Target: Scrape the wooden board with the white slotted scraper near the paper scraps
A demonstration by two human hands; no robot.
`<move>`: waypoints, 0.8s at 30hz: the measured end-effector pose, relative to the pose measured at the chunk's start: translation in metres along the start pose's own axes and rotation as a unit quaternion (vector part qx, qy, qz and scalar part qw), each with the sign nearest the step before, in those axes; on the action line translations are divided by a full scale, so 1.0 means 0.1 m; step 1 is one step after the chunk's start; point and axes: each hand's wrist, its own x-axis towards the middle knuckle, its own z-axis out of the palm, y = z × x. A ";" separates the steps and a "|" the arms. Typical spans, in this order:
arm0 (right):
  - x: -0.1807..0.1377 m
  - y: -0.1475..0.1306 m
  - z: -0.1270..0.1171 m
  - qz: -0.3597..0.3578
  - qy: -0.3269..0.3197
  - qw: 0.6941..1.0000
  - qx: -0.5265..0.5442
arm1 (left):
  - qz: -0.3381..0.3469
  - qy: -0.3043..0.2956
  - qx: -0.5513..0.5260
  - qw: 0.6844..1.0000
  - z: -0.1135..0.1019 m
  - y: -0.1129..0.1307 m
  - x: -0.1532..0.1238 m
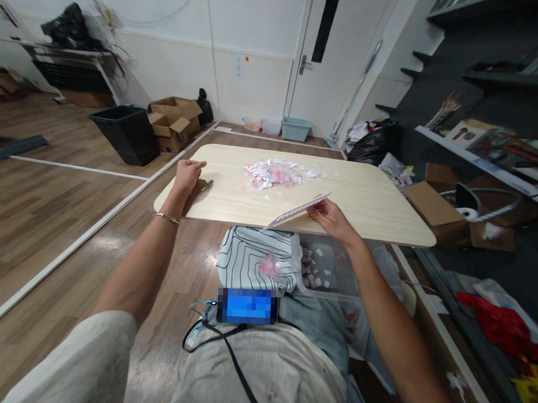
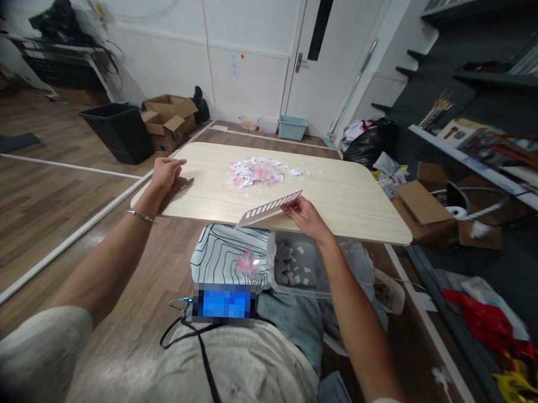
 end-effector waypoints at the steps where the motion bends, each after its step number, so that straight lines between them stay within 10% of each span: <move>1: 0.00 0.00 0.00 0.001 0.012 1.000 -0.003 | 0.000 -0.001 -0.002 1.000 0.00 0.00 0.00; 11: 0.11 0.18 0.04 0.021 0.241 0.970 0.025 | 0.014 -0.020 0.007 1.000 -0.02 0.00 -0.02; 24: 0.03 0.06 0.09 0.018 0.199 0.979 0.032 | 0.003 -0.033 0.013 0.999 -0.04 -0.02 0.00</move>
